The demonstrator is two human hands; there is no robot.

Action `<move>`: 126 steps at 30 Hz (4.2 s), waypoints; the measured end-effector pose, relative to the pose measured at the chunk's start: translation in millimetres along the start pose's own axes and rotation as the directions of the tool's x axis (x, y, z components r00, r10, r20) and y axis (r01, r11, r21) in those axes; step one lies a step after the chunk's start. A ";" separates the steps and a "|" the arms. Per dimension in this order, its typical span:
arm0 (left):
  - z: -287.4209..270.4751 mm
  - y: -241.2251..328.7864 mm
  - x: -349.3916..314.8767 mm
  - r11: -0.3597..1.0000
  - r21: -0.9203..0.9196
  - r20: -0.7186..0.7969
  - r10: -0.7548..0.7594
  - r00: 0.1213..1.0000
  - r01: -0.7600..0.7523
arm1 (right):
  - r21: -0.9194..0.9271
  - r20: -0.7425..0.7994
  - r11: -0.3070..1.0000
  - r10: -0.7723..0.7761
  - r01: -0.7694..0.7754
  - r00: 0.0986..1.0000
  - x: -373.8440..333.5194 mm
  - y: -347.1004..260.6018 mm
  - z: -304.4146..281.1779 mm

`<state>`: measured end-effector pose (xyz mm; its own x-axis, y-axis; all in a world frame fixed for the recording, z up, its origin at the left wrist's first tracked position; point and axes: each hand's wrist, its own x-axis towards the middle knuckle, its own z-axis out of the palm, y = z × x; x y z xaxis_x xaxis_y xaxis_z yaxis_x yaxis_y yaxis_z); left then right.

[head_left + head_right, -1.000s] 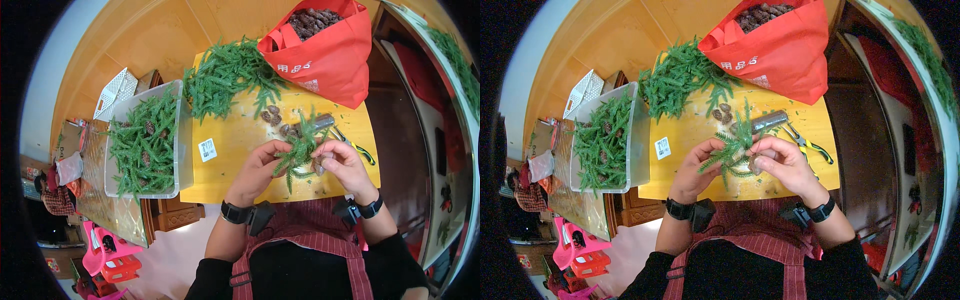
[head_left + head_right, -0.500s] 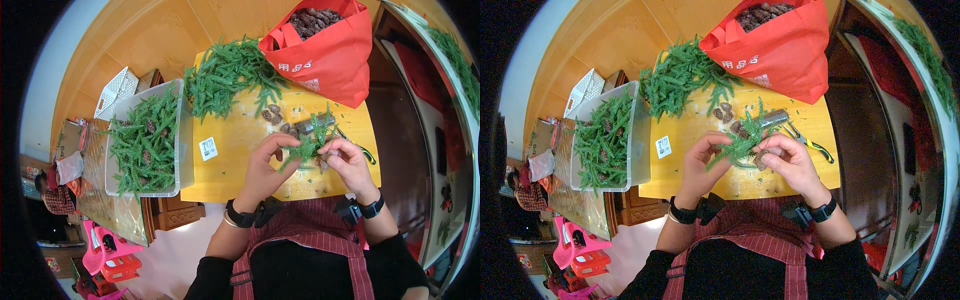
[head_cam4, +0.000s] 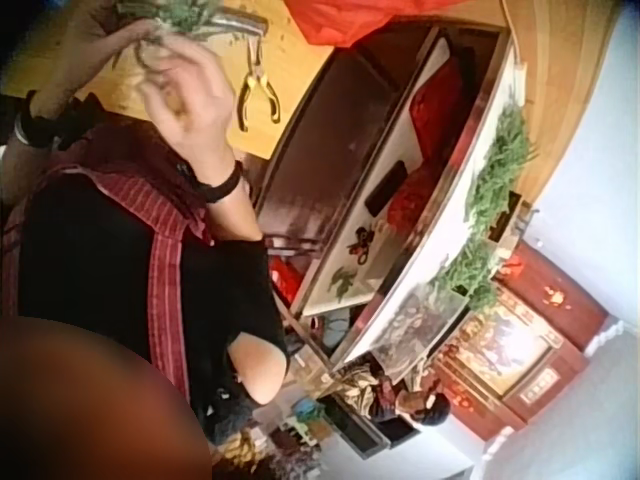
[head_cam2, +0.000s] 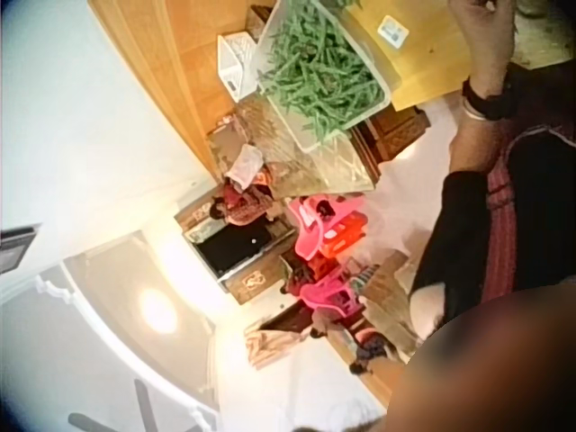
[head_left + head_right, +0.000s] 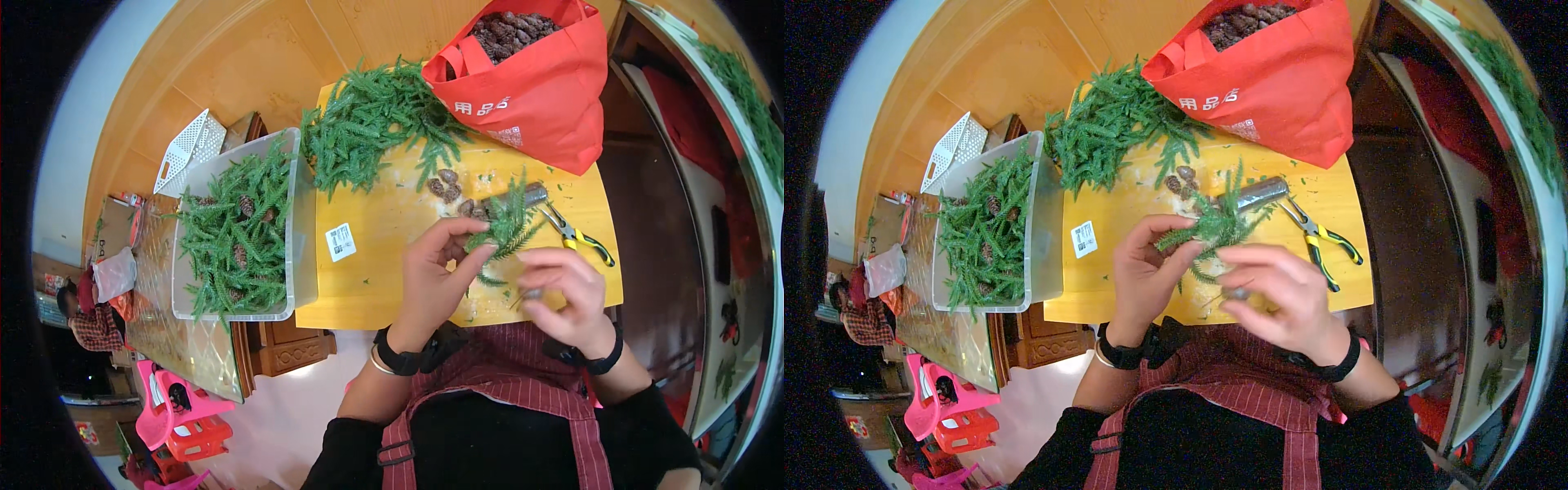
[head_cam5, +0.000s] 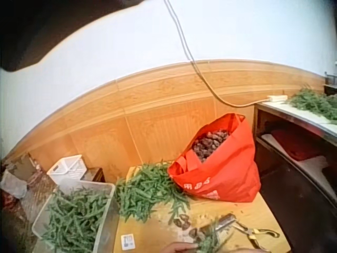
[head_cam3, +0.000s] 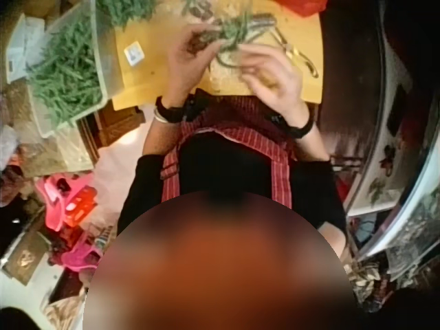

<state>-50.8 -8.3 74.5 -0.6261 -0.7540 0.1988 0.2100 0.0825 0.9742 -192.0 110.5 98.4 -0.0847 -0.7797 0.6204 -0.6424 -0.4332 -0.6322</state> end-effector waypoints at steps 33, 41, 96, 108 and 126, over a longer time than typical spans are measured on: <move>4.7 10.6 0.5 0.903 0.331 0.008 0.287 0.958 -0.273 | 0.329 -0.084 0.918 0.260 -0.219 0.962 -16.7 15.4 1.5; 6.1 7.7 -1.3 0.939 0.259 -0.010 0.235 0.972 -0.225 | 0.342 -0.084 0.867 0.411 -0.361 0.908 -12.9 6.7 1.1; 17.4 7.9 -12.4 0.895 0.236 -0.025 0.394 0.919 -0.378 | -0.275 -0.171 0.951 0.095 -0.140 0.981 -6.5 -4.4 17.4; 16.5 7.3 -12.1 0.904 0.207 0.001 0.382 0.924 -0.374 | -0.288 -0.144 0.954 0.041 -0.081 0.989 -3.2 -2.0 14.1; 9.5 9.1 -9.1 0.990 0.004 -0.113 0.144 0.983 -0.144 | -0.155 -0.099 0.968 0.184 -0.198 0.978 -42.9 20.4 -3.9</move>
<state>-50.3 5.4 82.6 -0.5003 -0.8032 0.3233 0.2954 0.1926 0.9358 -204.4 136.8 60.7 -0.2764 -0.7978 0.5358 -0.7232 -0.1945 -0.6627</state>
